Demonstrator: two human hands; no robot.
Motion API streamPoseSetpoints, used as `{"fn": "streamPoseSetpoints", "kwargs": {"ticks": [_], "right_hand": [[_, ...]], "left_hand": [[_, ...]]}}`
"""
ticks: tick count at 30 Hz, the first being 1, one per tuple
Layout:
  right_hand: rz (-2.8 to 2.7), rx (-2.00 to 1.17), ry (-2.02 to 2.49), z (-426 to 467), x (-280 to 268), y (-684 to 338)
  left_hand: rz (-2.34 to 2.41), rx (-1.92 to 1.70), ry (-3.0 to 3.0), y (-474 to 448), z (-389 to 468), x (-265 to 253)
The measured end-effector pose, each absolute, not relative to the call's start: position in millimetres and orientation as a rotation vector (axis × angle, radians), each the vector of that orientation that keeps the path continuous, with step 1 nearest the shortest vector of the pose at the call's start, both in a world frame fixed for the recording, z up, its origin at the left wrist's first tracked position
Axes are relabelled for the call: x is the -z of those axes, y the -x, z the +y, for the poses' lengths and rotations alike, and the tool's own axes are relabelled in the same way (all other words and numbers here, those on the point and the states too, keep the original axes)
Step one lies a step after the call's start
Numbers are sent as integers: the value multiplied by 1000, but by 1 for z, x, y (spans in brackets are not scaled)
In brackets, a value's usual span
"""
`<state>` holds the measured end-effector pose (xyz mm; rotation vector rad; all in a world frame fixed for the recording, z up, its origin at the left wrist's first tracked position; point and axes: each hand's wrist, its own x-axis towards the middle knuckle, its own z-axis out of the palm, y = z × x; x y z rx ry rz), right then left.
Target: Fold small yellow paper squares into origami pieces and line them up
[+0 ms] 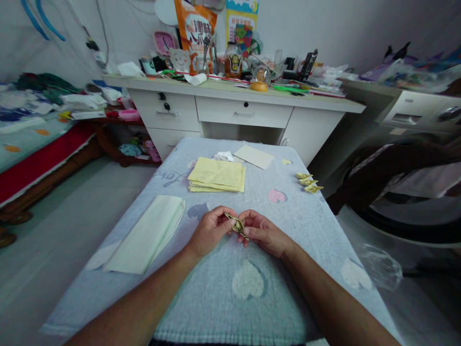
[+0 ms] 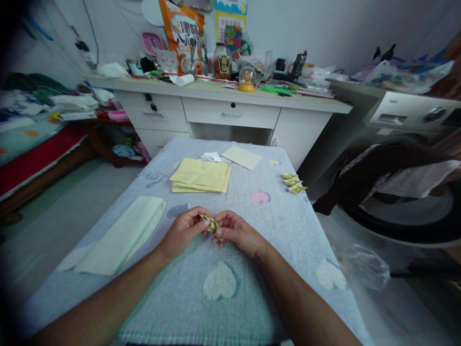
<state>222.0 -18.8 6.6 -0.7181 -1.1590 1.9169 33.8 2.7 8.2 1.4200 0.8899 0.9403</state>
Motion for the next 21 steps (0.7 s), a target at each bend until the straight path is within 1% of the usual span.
{"fn": "streamPoseSetpoints", "kwargs": {"ticks": [7,13,18,21], "right_hand": [[-1281,-1605,804,-20,2,-216],[-1282,-1497,888,-17,1,-218],[-1341,-1344,912,-18,-1,-220],[-1361,-1346,922,-18,0,-220]], "left_hand": [[988,-1004,-1398,-36,5,-5],[1014,-959,-1375,-35,5,-6],[1025,-940,-1369,-36,4,-8],[1007,-923,-1340,-36,3,-9]]}}
